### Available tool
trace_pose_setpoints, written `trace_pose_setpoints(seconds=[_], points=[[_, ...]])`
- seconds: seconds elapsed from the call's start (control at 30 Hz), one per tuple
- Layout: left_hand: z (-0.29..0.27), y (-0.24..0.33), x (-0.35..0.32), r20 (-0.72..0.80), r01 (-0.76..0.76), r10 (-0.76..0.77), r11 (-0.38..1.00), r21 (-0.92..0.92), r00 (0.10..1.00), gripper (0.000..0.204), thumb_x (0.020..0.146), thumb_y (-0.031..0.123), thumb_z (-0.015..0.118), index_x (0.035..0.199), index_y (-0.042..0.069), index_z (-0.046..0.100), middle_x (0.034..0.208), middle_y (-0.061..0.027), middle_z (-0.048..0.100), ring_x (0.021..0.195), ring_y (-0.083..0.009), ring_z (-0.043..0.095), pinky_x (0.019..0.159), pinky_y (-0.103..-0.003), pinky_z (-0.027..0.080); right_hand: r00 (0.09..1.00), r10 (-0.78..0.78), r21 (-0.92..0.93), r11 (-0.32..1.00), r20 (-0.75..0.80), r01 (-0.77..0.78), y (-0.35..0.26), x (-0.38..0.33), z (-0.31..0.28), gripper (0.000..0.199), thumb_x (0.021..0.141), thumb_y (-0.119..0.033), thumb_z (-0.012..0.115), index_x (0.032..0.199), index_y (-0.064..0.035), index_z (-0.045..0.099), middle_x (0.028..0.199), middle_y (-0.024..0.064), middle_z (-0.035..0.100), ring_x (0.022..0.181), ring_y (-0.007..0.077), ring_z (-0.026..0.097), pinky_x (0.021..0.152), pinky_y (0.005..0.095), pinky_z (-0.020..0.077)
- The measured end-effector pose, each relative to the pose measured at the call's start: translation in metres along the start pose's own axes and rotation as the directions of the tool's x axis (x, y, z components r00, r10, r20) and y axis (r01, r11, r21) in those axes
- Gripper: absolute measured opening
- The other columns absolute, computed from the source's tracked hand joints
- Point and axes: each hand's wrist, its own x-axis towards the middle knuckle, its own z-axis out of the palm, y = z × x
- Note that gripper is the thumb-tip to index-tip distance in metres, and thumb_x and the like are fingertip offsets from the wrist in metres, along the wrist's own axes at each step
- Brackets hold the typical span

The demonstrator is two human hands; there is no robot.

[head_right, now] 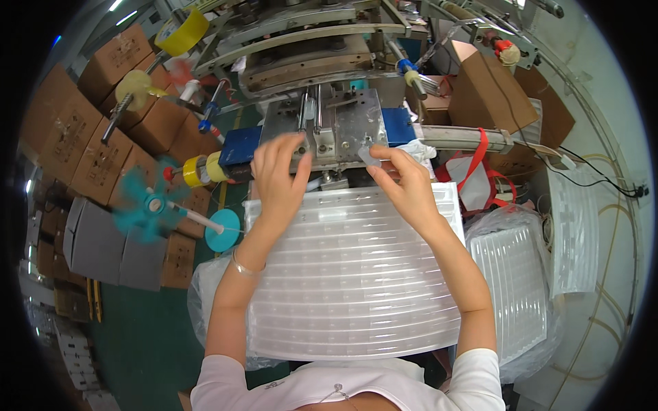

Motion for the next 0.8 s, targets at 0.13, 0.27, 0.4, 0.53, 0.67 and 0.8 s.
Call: trace_pose_setpoints(seconds=[0.13, 0.27, 0.4, 0.53, 0.67, 0.8], points=[[0.055, -0.016, 0.048, 0.086, -0.112, 0.099, 0.981, 0.161, 0.991, 0.033, 0.076, 0.030, 0.068, 0.104, 0.012, 0.063, 0.094, -0.0051, 0.058, 0.094, -0.0246, 0.048, 0.081, -0.042, 0.033, 0.955, -0.262, -0.244, 0.944, -0.138, 0.224, 0.002, 0.031, 0.008, 0.027, 0.081, -0.008, 0.067, 0.106, -0.0015, 0.062, 0.102, 0.0089, 0.065, 0.084, 0.0178, 0.064, 0.075, 0.0273, 0.0500], [0.027, 0.008, 0.048, 0.083, -0.112, 0.108, 0.992, 0.050, 0.991, 0.027, 0.077, 0.025, 0.068, 0.101, 0.013, 0.065, 0.092, -0.0025, 0.058, 0.094, -0.0227, 0.050, 0.080, -0.037, 0.034, 0.847, -0.509, -0.476, 0.790, -0.157, 0.386, -0.003, 0.065, 0.019, 0.024, 0.080, -0.013, 0.068, 0.102, -0.0048, 0.064, 0.095, 0.0094, 0.066, 0.081, 0.0229, 0.064, 0.070, 0.0299, 0.0502], [-0.018, 0.002, 0.013, 0.073, -0.071, 0.070, 0.997, 0.010, 0.995, 0.025, 0.076, 0.019, 0.070, 0.099, 0.011, 0.065, 0.081, -0.0027, 0.059, 0.082, -0.0198, 0.053, 0.076, -0.034, 0.036, 0.883, -0.468, -0.780, 0.548, 0.012, 0.301, -0.005, 0.092, 0.039, 0.020, 0.082, -0.021, 0.063, 0.099, -0.0123, 0.066, 0.087, 0.0037, 0.067, 0.078, 0.0223, 0.062, 0.073, 0.0348, 0.0470], [-0.047, -0.006, -0.014, 0.238, 0.104, -0.058, 0.977, -0.187, 0.970, 0.024, 0.076, 0.017, 0.071, 0.097, 0.007, 0.063, 0.069, -0.0028, 0.059, 0.065, -0.0195, 0.054, 0.070, -0.034, 0.037, 0.871, -0.490, -0.781, 0.558, -0.037, 0.281, 0.005, 0.098, 0.044, 0.025, 0.084, -0.027, 0.061, 0.104, -0.0128, 0.064, 0.097, 0.0049, 0.066, 0.094, 0.0237, 0.060, 0.090, 0.0416, 0.0384], [-0.049, -0.003, -0.027, 0.226, 0.081, -0.025, 0.967, -0.241, 0.974, 0.025, 0.076, 0.017, 0.071, 0.096, 0.006, 0.063, 0.068, -0.0038, 0.059, 0.062, -0.0183, 0.055, 0.065, -0.032, 0.039, 0.863, -0.478, -0.587, 0.750, -0.161, 0.306, 0.026, 0.092, 0.041, 0.034, 0.084, -0.024, 0.061, 0.115, -0.0103, 0.057, 0.114, 0.0118, 0.058, 0.104, 0.0301, 0.055, 0.092, 0.0406, 0.0380], [-0.059, -0.006, -0.040, 0.207, 0.060, -0.008, 0.967, -0.248, 0.978, 0.025, 0.075, 0.016, 0.072, 0.096, 0.004, 0.063, 0.068, -0.0048, 0.059, 0.060, -0.0182, 0.056, 0.060, -0.030, 0.042, 0.861, -0.462, -0.478, 0.817, -0.211, 0.321, 0.017, 0.043, 0.031, 0.031, 0.085, -0.018, 0.061, 0.114, -0.0065, 0.056, 0.112, 0.0133, 0.059, 0.101, 0.0296, 0.056, 0.085, 0.0385, 0.0431]])
